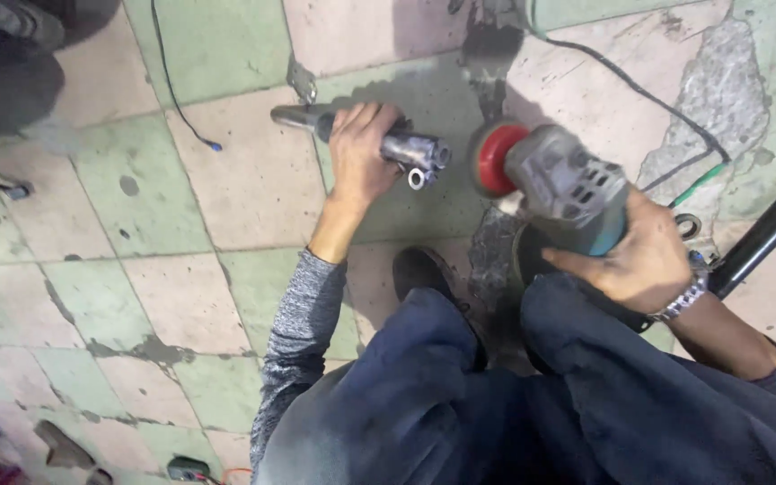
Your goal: Grinding a metal motorcycle fork using a handheld angle grinder while sitting on the floor
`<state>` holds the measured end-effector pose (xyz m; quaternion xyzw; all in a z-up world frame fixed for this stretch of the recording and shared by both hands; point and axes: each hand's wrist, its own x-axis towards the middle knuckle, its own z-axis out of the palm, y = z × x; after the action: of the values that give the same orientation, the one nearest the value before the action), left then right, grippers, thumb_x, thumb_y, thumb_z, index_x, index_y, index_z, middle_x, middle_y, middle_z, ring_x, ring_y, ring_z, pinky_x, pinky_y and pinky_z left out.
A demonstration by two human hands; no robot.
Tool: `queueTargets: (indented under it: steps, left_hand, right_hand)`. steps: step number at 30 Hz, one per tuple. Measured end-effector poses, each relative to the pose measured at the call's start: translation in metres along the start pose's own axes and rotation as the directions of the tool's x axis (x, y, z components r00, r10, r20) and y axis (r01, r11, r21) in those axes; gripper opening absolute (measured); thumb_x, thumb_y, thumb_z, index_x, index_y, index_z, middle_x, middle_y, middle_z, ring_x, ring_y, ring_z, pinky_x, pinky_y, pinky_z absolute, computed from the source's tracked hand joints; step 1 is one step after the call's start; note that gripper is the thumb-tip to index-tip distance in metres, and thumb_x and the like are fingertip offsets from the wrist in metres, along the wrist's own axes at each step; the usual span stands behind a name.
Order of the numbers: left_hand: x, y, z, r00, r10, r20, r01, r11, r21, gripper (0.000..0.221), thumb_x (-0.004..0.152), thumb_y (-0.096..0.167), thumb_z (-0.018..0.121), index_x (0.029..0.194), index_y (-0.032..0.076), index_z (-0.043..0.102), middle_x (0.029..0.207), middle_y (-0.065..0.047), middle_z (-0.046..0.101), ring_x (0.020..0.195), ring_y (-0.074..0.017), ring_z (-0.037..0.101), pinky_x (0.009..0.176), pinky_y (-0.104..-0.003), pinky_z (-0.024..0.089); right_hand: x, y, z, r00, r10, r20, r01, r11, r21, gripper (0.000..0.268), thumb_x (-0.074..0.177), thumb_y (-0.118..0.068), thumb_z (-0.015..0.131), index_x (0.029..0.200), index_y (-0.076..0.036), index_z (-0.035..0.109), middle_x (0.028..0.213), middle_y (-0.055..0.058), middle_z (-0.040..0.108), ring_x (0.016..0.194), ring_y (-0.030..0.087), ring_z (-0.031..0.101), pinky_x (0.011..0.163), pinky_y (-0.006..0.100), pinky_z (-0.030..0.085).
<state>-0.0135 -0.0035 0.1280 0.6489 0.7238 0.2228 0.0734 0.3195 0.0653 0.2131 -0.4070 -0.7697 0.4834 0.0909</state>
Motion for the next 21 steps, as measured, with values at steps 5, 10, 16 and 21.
queueTargets:
  steps: [5, 10, 16, 21]
  left_hand:
    - [-0.003, -0.013, 0.013, 1.000, 0.007, 0.021, -0.006, 0.998, -0.066, 0.039, 0.059, 0.010, 0.084, 0.090, 0.018, 0.062, 0.077, 0.000, 0.060, 0.075, -0.0215, 0.058, 0.076, -0.035, 0.044]
    - [-0.002, -0.012, 0.014, 0.999, 0.013, 0.041, -0.008, 0.993, -0.121, 0.029, 0.066, 0.019, 0.083, 0.086, 0.022, 0.061, 0.073, -0.002, 0.057, 0.073, -0.0259, 0.062, 0.072, -0.037, 0.047]
    - [-0.011, -0.012, 0.027, 0.999, 0.010, 0.032, -0.006, 0.991, -0.135, 0.026, 0.069, 0.015, 0.082, 0.085, 0.016, 0.062, 0.072, -0.005, 0.059, 0.070, -0.0299, 0.063, 0.070, -0.041, 0.048]
    - [-0.019, -0.022, 0.041, 1.000, 0.028, -0.012, -0.029, 0.994, -0.108, 0.029, 0.067, 0.019, 0.086, 0.085, 0.016, 0.064, 0.072, -0.004, 0.060, 0.070, -0.0294, 0.064, 0.070, -0.040, 0.049]
  right_hand:
    - [0.004, 0.009, 0.022, 0.996, 0.088, -0.021, -0.089, 0.995, -0.035, 0.091, 0.055, -0.029, 0.094, 0.129, 0.006, 0.057, 0.111, 0.024, 0.070, 0.098, 0.042, 0.069, 0.083, 0.050, 0.056]
    - [0.010, -0.003, 0.028, 0.969, 0.246, -0.012, -0.245, 0.959, -0.144, 0.110, 0.054, -0.052, 0.093, 0.138, 0.009, 0.056, 0.117, 0.028, 0.069, 0.112, 0.048, 0.066, 0.101, 0.057, 0.050]
    - [0.007, 0.006, 0.029, 0.973, 0.229, -0.025, -0.230, 0.971, -0.065, 0.100, 0.056, -0.040, 0.094, 0.135, 0.008, 0.055, 0.113, 0.028, 0.068, 0.111, 0.048, 0.065, 0.095, 0.059, 0.053]
    - [0.007, 0.008, 0.028, 0.968, 0.251, -0.011, -0.251, 0.967, -0.048, 0.095, 0.058, -0.037, 0.092, 0.134, 0.008, 0.056, 0.111, 0.028, 0.070, 0.108, 0.048, 0.066, 0.089, 0.059, 0.056]
